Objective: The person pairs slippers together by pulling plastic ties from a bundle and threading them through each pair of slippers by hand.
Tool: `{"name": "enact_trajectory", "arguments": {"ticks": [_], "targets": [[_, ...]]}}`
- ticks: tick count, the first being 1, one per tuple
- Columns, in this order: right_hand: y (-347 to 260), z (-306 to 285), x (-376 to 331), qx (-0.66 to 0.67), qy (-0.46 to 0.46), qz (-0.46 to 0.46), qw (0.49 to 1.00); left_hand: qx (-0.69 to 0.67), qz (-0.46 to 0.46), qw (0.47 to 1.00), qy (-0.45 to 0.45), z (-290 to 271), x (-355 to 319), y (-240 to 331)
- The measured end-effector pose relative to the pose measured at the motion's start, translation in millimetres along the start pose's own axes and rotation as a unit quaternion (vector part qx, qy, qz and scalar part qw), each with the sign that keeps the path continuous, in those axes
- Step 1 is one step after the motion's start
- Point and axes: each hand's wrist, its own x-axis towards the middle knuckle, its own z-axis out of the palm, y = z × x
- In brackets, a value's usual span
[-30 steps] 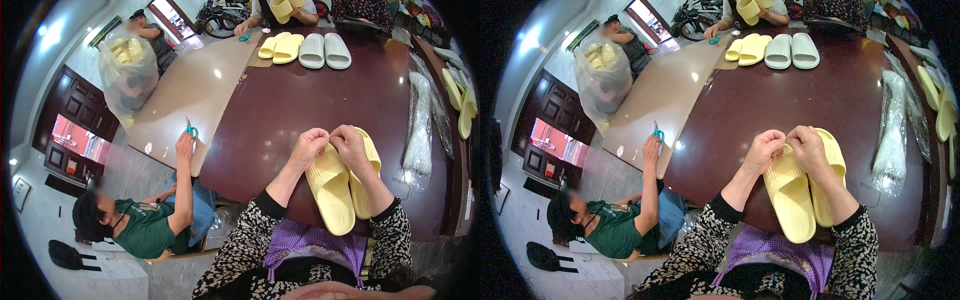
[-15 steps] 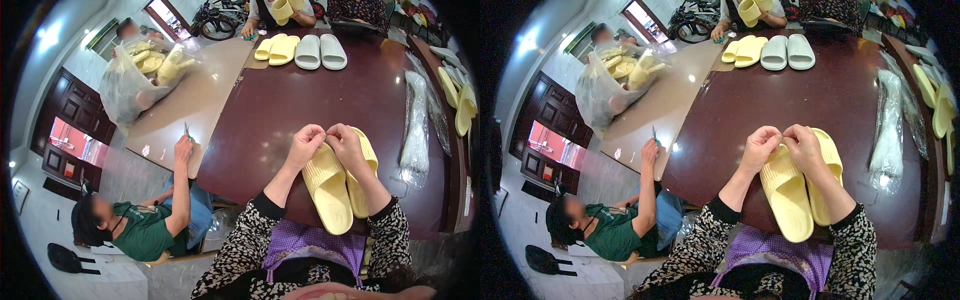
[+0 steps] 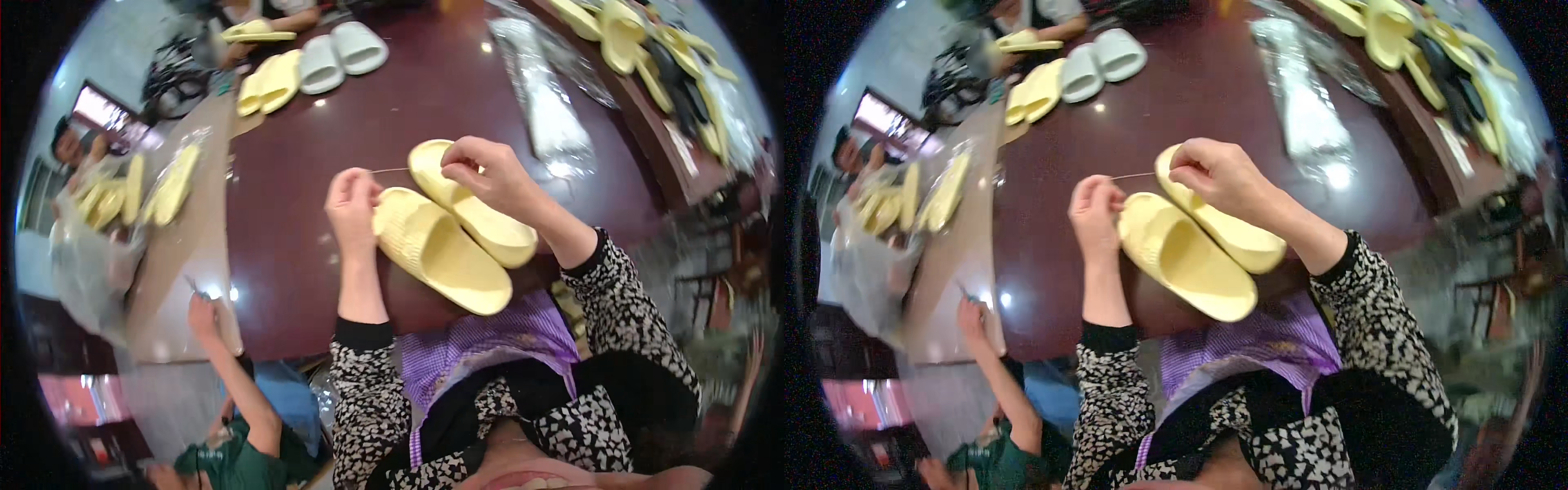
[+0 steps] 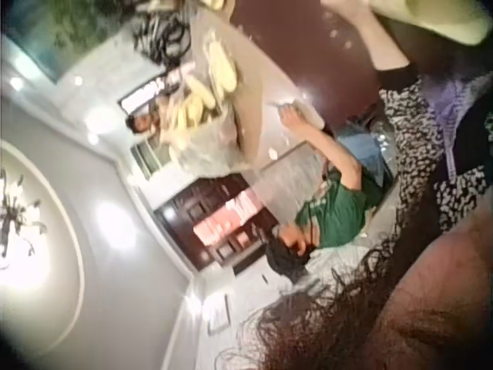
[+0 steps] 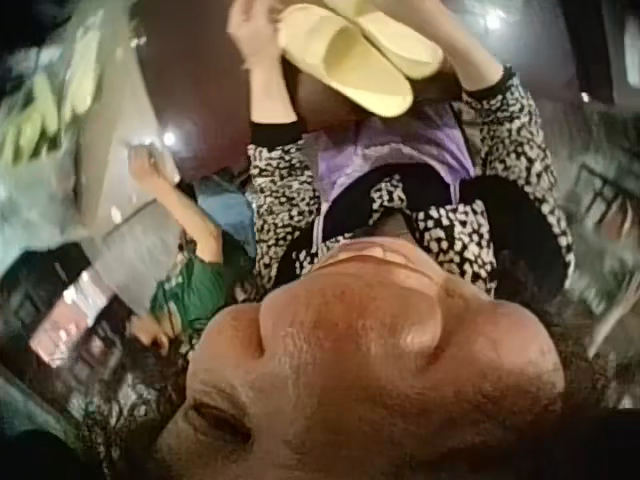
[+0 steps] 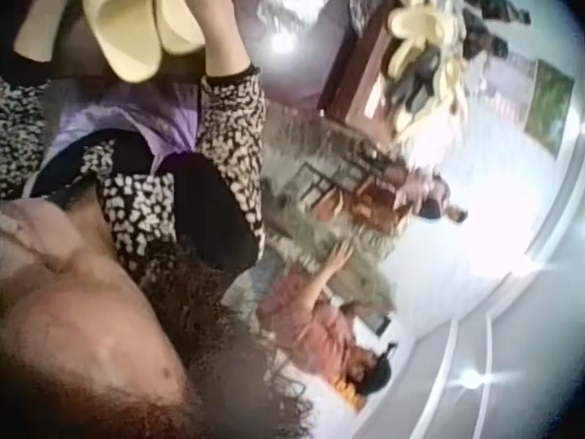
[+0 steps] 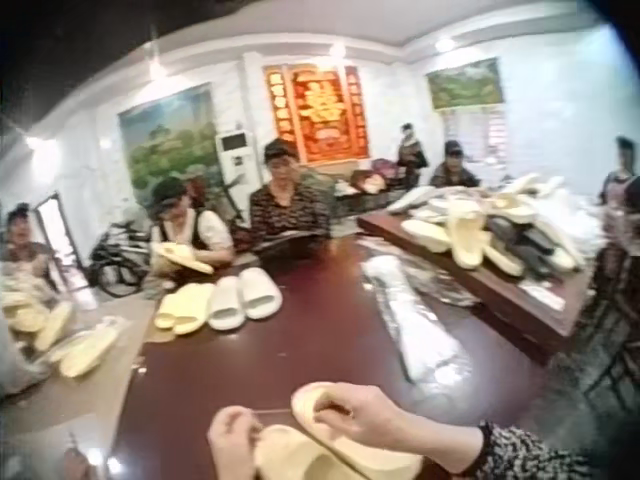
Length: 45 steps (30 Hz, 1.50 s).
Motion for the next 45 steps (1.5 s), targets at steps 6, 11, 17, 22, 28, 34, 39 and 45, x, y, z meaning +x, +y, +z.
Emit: {"name": "enact_trajectory", "arguments": {"ticks": [6,11,17,22,28,34,39,45], "targets": [[13,-11,-42,-0.201,-0.073,0.077,0.974,-0.037,-0.011,0.999,0.011,2,2,-5],[11,9,-41,-0.22,-0.087,0.055,0.97,0.006,0.011,1.0,0.004,4,1,-4],[6,25,-35,-0.229,-0.116,0.073,0.964,0.01,0.025,0.999,-0.017,1,5,-2],[16,32,-36,-0.216,-0.04,0.054,0.974,-0.012,0.028,0.999,-0.026,-1,6,4],[8,2,-48,-0.217,-0.026,0.025,0.975,-0.049,0.054,0.995,0.069,-15,14,6],[10,-78,-55,-0.27,-0.064,-0.01,0.961,-0.097,-0.046,0.991,0.084,-19,20,-2],[-17,-266,46,-0.567,0.064,0.114,0.814,-0.097,-0.061,0.991,0.062,-18,17,-2],[-54,-340,50,-0.49,0.308,-0.029,0.815,-0.104,-0.067,0.991,0.057,-20,19,-5]]}}
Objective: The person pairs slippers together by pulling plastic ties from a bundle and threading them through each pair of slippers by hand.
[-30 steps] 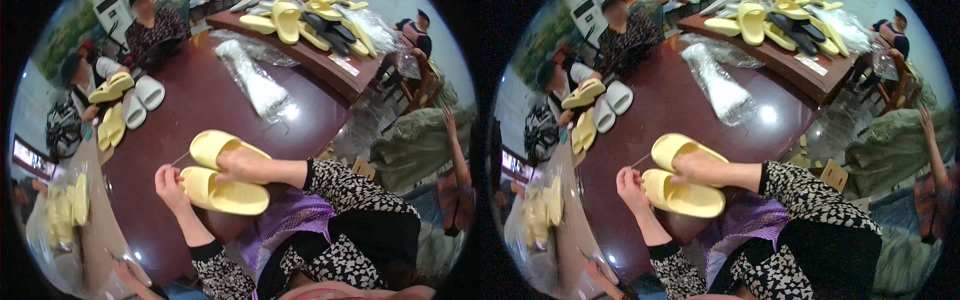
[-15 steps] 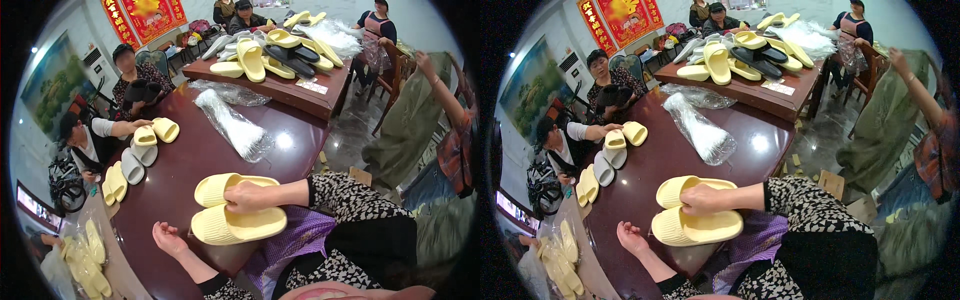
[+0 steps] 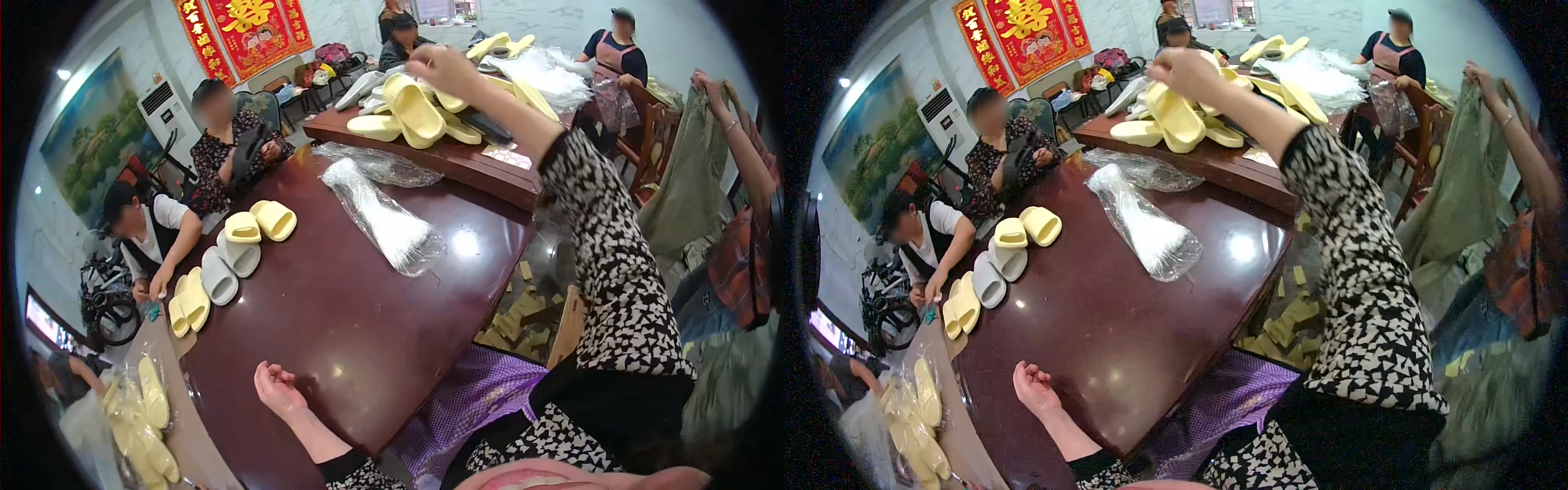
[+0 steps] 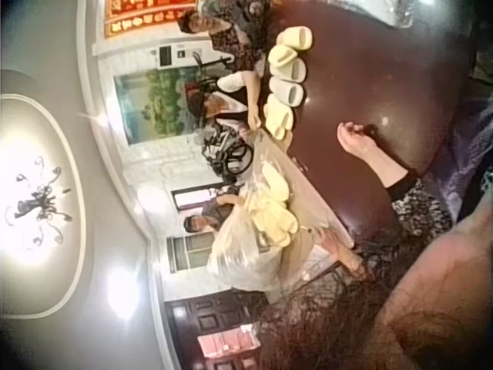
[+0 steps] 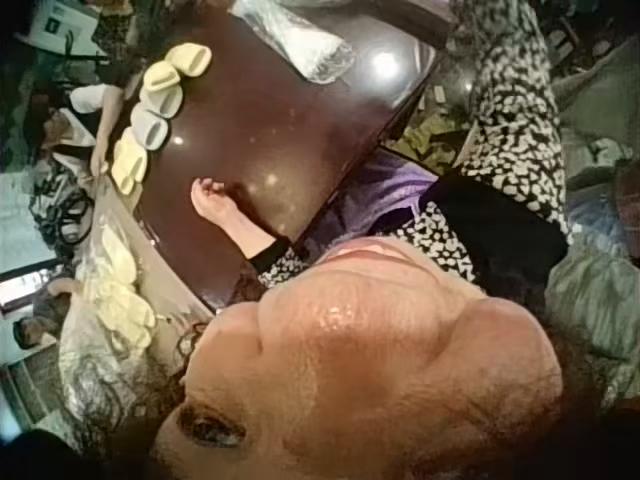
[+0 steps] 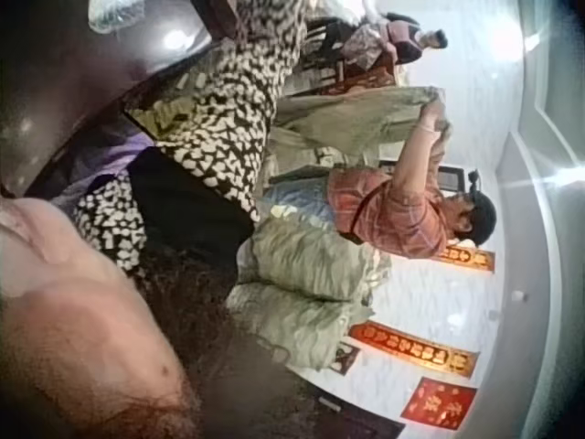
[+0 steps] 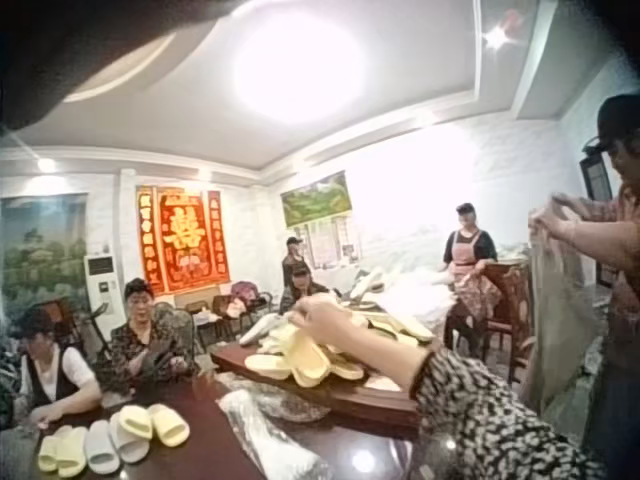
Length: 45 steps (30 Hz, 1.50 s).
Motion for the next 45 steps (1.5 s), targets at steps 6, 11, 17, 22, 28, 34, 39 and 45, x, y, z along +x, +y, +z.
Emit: {"name": "enact_trajectory", "arguments": {"ticks": [6,11,17,22,28,34,39,45], "targets": [[-106,-12,-115,0.271,-0.063,-0.171,0.945,0.033,-0.015,0.999,-0.02,3,-1,-2],[-157,-72,-127,0.444,-0.051,-0.261,0.856,0.018,-0.019,1.0,-0.01,0,-2,0],[-172,-116,-123,0.575,0.012,-0.396,0.716,0.033,-0.02,0.999,-0.027,-1,1,-2],[-172,-136,-140,0.598,0.03,-0.377,0.706,0.028,-0.028,0.999,-0.023,-5,1,-3],[-164,-145,-151,0.611,0.044,-0.36,0.704,0.022,-0.033,0.998,-0.046,-11,6,-7],[-163,-147,-161,0.616,0.056,-0.362,0.698,0.038,-0.035,0.998,-0.025,-8,7,-9],[-159,-139,-175,0.622,0.062,-0.334,0.705,0.047,-0.054,0.997,-0.026,-15,11,-8],[-158,-135,-169,0.634,0.068,-0.341,0.691,0.036,-0.044,0.998,-0.023,-14,10,-7]]}}
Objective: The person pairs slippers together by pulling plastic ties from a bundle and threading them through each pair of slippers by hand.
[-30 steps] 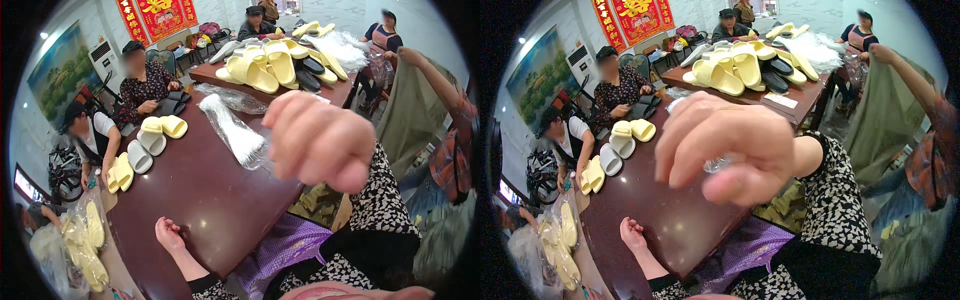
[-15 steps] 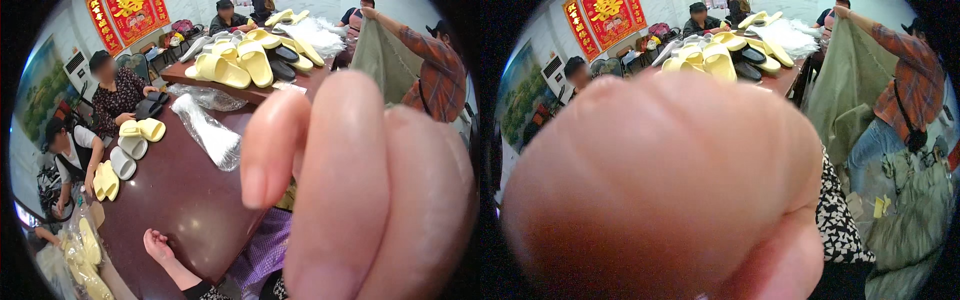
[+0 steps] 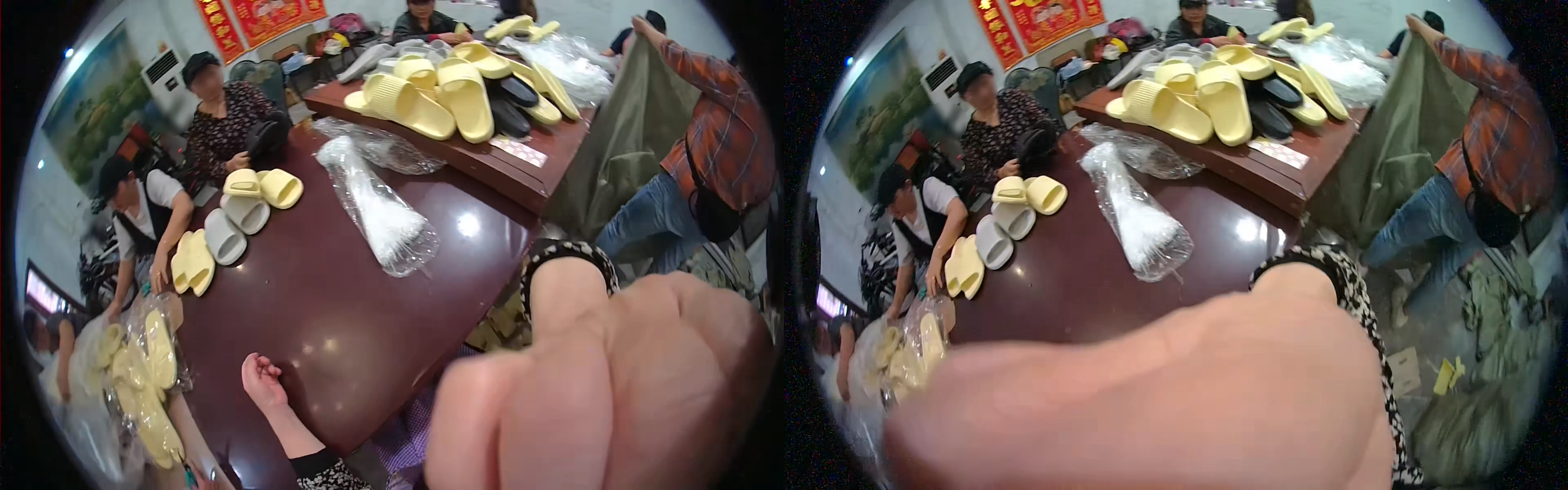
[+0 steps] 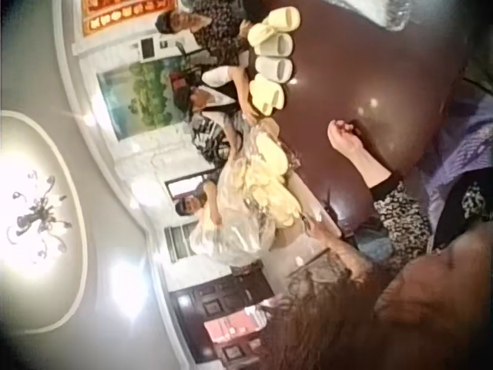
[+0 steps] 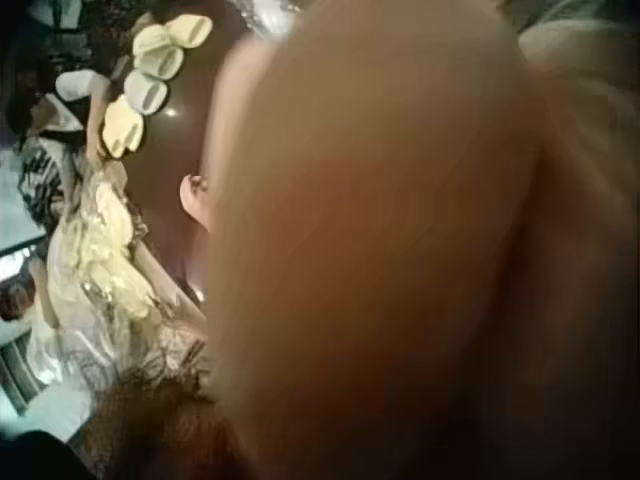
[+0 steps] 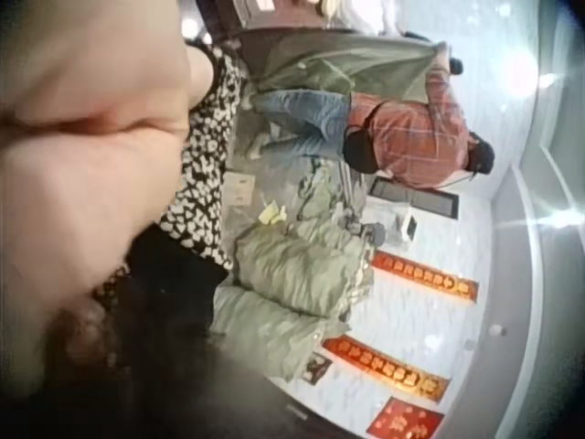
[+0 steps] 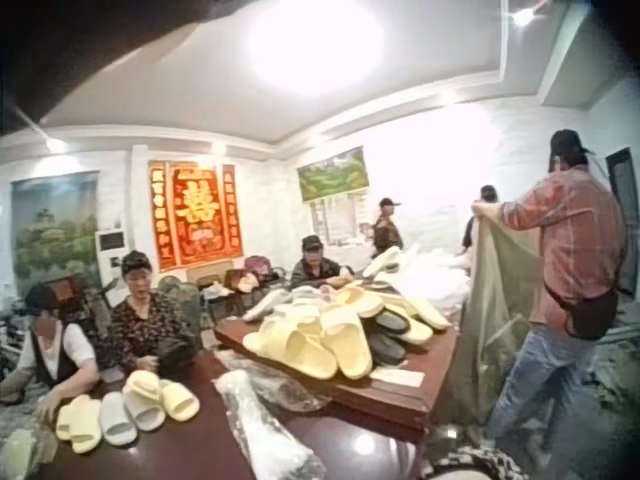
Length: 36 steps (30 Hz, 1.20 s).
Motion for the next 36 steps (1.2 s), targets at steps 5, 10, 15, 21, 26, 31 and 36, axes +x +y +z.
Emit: {"name": "enact_trajectory", "arguments": {"ticks": [5,10,15,21,26,31,36], "targets": [[0,-5,2,0.011,0.002,-0.005,1.0,0.003,0.011,1.0,-0.011,5,-4,2],[1,-6,4,0.019,0.006,-0.006,1.0,-0.005,0.022,1.0,-0.005,8,-7,3],[5,-3,7,0.028,0.004,-0.008,1.0,-0.002,0.021,1.0,-0.001,14,-6,-5],[18,7,12,0.068,0.011,-0.001,0.998,0.001,0.02,1.0,-0.023,2,-4,0],[39,21,9,0.103,-0.005,0.013,0.995,-0.006,0.021,0.999,-0.037,8,-6,-1],[52,28,5,0.113,0.002,0.038,0.993,-0.02,0.007,0.999,-0.031,9,-6,-1],[64,28,-1,0.118,0.02,0.063,0.991,0.01,0.012,0.999,-0.032,2,-9,1]]}}
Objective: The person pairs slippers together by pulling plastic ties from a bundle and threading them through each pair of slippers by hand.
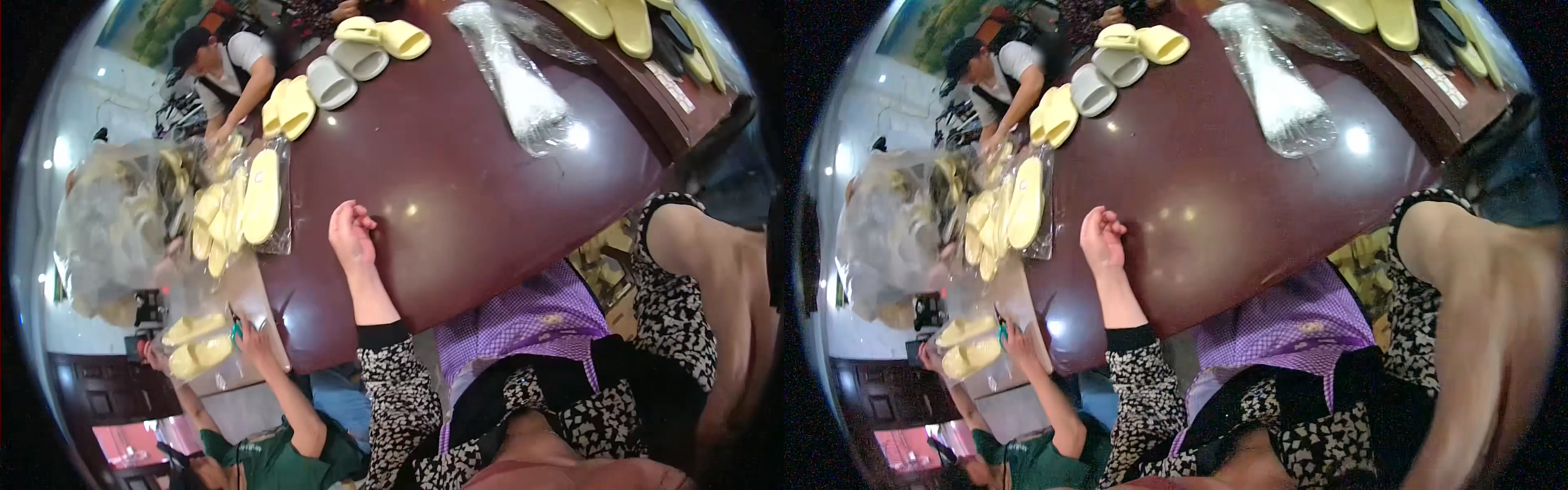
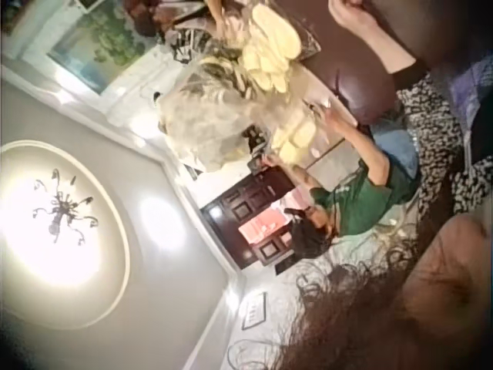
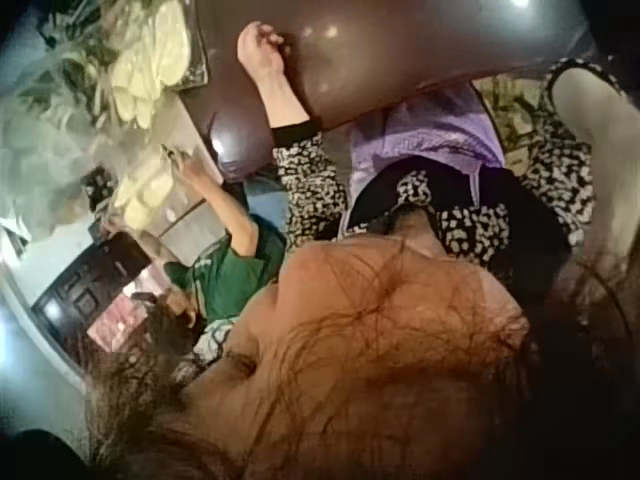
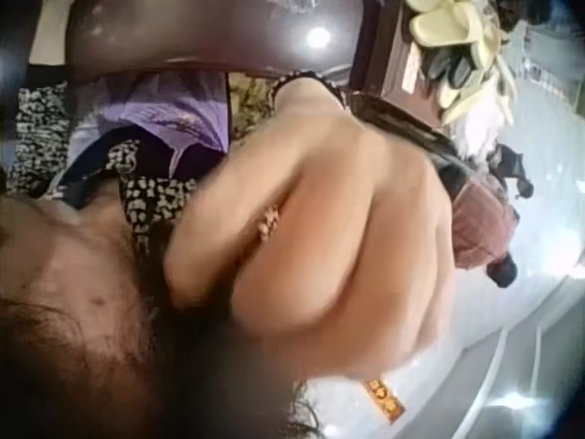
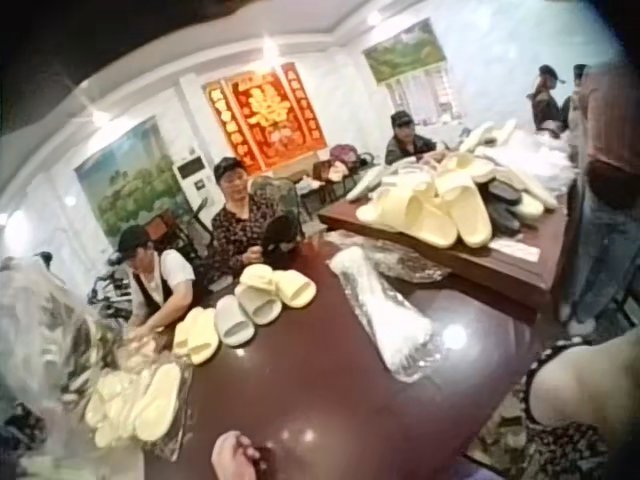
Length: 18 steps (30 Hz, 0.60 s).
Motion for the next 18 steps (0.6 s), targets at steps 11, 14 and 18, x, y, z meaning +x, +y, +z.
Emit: {"name": "enact_trajectory", "arguments": {"ticks": [11,14,18], "targets": [[-8,-13,2,-0.036,-0.019,0.008,0.999,0.005,0.001,1.0,-0.017,-2,7,-5],[-13,-17,6,-0.036,-0.029,0.012,0.999,0.005,-0.002,1.0,-0.024,-4,5,-6],[-20,-19,14,-0.039,-0.046,0.017,0.998,0.004,0.014,0.999,-0.044,14,-2,7]]}}
